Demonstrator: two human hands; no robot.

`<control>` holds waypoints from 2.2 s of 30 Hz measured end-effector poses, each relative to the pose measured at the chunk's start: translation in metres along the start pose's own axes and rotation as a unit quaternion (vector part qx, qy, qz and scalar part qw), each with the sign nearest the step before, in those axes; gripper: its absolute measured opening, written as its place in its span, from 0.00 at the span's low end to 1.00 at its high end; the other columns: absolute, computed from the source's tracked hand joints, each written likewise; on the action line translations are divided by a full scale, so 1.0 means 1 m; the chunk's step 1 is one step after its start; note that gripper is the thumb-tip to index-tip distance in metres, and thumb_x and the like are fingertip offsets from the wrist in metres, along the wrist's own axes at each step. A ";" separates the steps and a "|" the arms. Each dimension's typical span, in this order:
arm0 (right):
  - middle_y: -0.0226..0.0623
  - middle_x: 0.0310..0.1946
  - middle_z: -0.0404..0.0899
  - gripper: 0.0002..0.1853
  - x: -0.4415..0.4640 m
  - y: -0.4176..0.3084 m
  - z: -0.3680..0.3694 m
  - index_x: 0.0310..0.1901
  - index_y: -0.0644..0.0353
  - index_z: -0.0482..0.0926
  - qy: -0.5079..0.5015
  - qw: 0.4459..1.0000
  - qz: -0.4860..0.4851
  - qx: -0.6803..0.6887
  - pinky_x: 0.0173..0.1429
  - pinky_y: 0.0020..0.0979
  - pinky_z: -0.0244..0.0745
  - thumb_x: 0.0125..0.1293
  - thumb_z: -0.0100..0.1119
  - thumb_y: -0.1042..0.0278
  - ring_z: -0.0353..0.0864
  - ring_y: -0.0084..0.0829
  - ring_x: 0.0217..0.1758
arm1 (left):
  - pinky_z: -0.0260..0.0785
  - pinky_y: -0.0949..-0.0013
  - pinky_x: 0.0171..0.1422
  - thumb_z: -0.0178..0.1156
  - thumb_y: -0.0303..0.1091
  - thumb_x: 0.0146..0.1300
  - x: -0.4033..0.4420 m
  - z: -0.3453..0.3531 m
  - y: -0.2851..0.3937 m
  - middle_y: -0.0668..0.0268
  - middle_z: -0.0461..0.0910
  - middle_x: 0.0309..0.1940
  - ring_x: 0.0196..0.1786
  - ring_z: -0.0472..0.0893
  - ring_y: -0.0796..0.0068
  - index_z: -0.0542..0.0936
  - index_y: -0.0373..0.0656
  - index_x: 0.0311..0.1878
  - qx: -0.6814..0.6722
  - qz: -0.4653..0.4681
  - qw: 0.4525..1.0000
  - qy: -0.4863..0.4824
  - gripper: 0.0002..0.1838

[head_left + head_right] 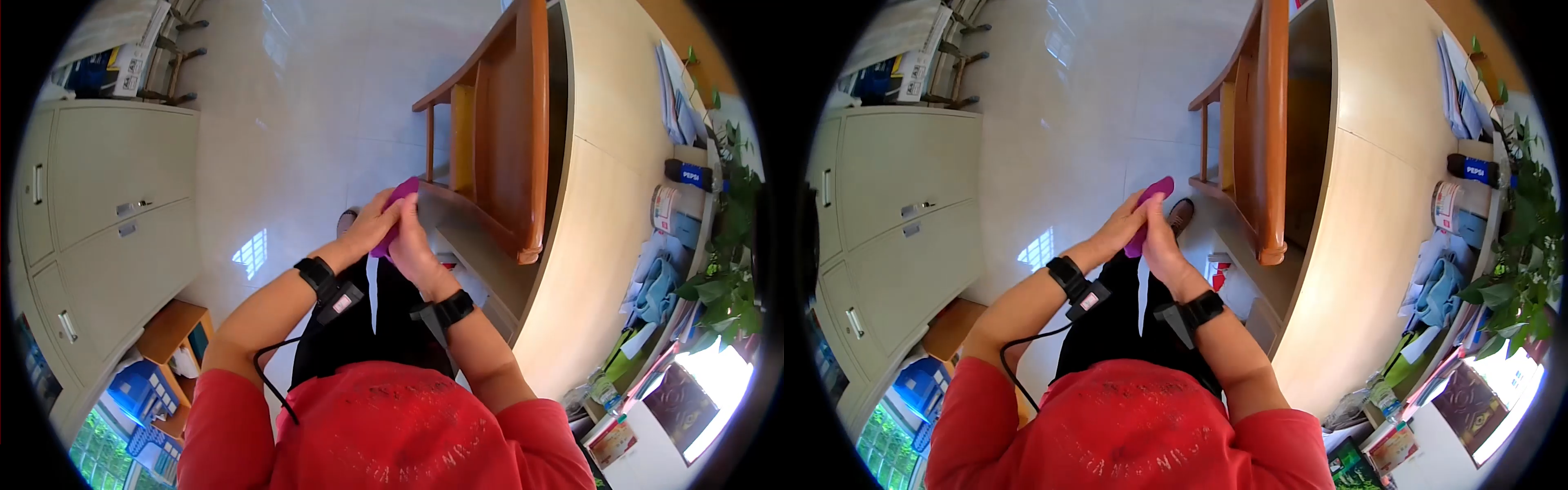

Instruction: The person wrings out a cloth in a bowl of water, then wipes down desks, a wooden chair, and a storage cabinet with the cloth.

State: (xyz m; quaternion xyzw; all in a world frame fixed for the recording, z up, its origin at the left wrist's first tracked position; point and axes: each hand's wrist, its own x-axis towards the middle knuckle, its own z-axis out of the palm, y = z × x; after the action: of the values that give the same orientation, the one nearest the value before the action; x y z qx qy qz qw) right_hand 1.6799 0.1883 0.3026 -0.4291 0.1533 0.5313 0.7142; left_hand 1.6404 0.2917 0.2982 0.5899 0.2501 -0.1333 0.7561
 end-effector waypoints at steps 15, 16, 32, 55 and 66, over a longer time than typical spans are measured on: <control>0.45 0.68 0.55 0.44 -0.114 -0.167 0.032 0.68 0.67 0.54 0.176 0.785 -0.305 -0.510 0.73 0.33 0.45 0.67 0.23 0.32 0.53 0.37 0.72 | 0.32 0.70 0.76 0.32 0.48 0.73 0.011 0.115 0.102 0.58 0.37 0.74 0.75 0.38 0.69 0.36 0.38 0.72 -0.210 0.264 0.939 -0.062 0.34; 0.45 0.67 0.57 0.45 -0.111 -0.168 0.027 0.68 0.68 0.53 0.161 0.800 -0.307 -0.490 0.72 0.33 0.47 0.66 0.24 0.30 0.54 0.37 0.71 | 0.32 0.70 0.76 0.32 0.48 0.73 0.011 0.117 0.109 0.55 0.36 0.74 0.75 0.38 0.67 0.36 0.37 0.72 -0.219 0.249 0.942 -0.043 0.35; 0.54 0.49 0.74 0.38 -0.100 -0.163 0.042 0.66 0.67 0.55 0.198 0.733 -0.320 -0.567 0.53 0.31 0.72 0.49 0.50 0.81 0.79 0.42 0.50 | 0.61 0.59 0.59 0.48 0.31 0.63 0.140 0.087 0.205 0.43 0.67 0.49 0.53 0.69 0.52 0.57 0.28 0.58 0.126 0.403 0.865 0.270 0.23; 0.56 0.52 0.71 0.41 -0.100 -0.165 0.037 0.65 0.71 0.53 0.207 0.658 -0.311 -0.654 0.57 0.33 0.68 0.42 0.43 0.82 0.75 0.48 0.53 | 0.55 0.54 0.66 0.44 0.38 0.68 0.334 0.064 0.049 0.41 0.69 0.55 0.58 0.67 0.42 0.63 0.32 0.61 0.000 0.315 0.914 0.254 0.23; 0.54 0.52 0.70 0.42 -0.105 -0.166 0.033 0.66 0.73 0.48 0.168 0.667 -0.306 -0.659 0.56 0.33 0.69 0.44 0.44 0.82 0.76 0.42 0.53 | 0.59 0.56 0.59 0.48 0.31 0.66 0.144 0.139 -0.028 0.42 0.68 0.50 0.54 0.67 0.43 0.62 0.33 0.55 -0.033 0.126 0.973 0.189 0.18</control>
State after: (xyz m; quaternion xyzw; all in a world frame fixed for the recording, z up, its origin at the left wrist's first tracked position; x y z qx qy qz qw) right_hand 1.7789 0.1369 0.4675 -0.8926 -0.2590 0.1649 0.3302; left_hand 1.7780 0.1640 0.2233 0.6061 0.3163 0.0857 0.7247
